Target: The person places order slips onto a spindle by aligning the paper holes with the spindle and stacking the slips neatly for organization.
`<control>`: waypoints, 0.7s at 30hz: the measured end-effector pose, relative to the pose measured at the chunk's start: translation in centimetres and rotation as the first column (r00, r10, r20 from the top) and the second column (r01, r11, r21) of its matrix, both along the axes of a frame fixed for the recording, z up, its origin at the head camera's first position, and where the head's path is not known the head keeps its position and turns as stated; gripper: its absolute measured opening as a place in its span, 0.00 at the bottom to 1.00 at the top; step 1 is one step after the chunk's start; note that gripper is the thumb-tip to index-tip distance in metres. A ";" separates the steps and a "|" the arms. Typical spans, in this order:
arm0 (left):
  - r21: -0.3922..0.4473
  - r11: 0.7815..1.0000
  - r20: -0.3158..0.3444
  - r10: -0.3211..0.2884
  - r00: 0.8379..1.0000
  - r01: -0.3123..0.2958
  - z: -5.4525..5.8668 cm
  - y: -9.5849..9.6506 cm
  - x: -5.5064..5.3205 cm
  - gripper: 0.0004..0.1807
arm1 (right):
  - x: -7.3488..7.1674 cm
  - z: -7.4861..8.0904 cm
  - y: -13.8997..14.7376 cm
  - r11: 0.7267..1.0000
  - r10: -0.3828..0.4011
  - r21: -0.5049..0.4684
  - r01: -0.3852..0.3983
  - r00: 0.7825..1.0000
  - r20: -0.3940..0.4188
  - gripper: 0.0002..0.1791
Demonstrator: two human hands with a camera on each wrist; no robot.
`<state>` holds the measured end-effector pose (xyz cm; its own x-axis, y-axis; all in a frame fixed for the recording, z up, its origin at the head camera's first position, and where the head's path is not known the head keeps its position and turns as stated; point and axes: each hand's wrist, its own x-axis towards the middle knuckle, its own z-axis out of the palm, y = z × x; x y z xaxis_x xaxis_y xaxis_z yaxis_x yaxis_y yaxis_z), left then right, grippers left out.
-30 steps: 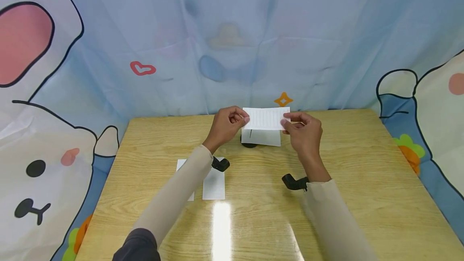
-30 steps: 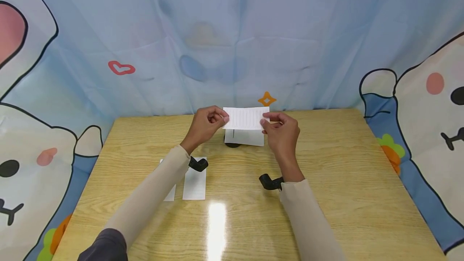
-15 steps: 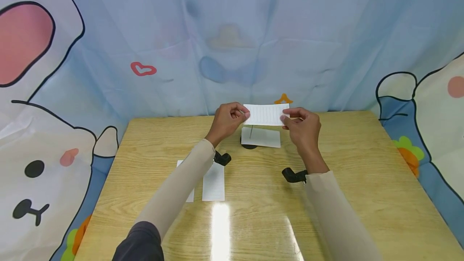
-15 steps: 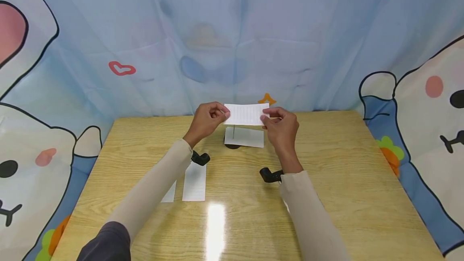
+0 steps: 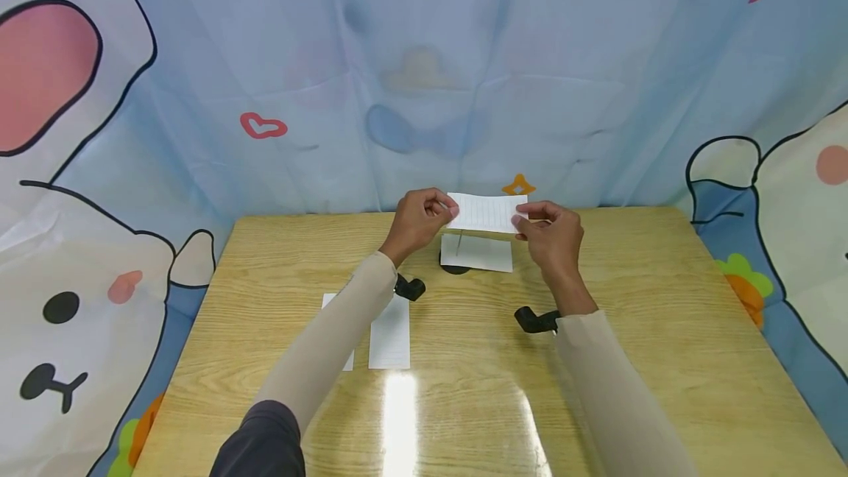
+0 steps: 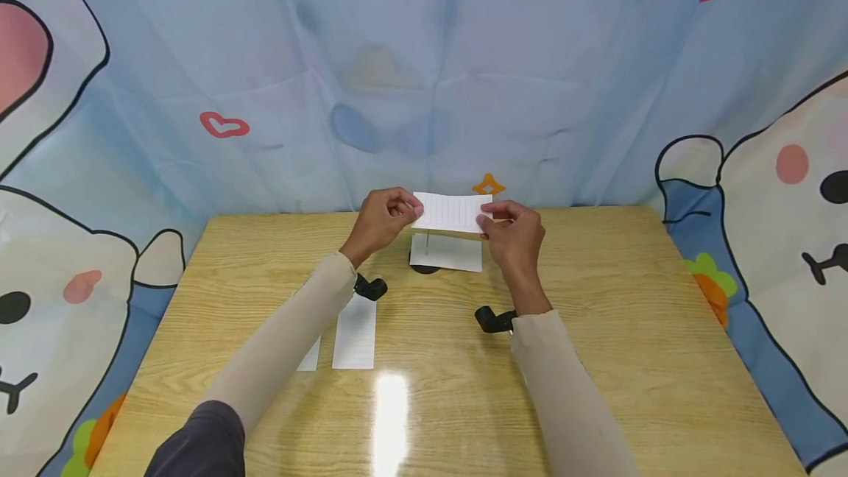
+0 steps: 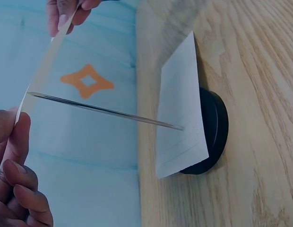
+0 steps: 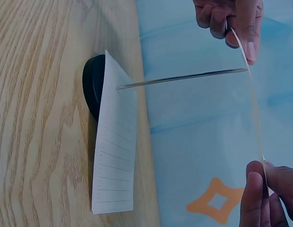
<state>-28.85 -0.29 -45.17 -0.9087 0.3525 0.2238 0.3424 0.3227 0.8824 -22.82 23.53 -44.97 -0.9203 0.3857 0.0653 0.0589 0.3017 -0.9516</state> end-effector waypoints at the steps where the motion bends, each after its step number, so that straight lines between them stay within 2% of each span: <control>1: 0.000 1.000 0.000 0.000 1.000 0.000 0.0 0.0 0.0 0.05 | -0.1 -0.1 0.0 1.000 0.000 0.001 0.000 1.000 0.001 0.13; 11: -0.017 1.000 0.000 0.007 1.000 -0.007 0.0 0.1 -0.3 0.05 | -0.5 -0.4 -0.1 1.000 -0.005 -0.004 0.005 1.000 0.007 0.12; 21: -0.050 0.998 -0.009 0.022 1.000 -0.023 -0.5 0.4 -0.5 0.05 | -0.9 -1.6 0.0 0.999 0.010 -0.046 -0.009 0.999 0.039 0.11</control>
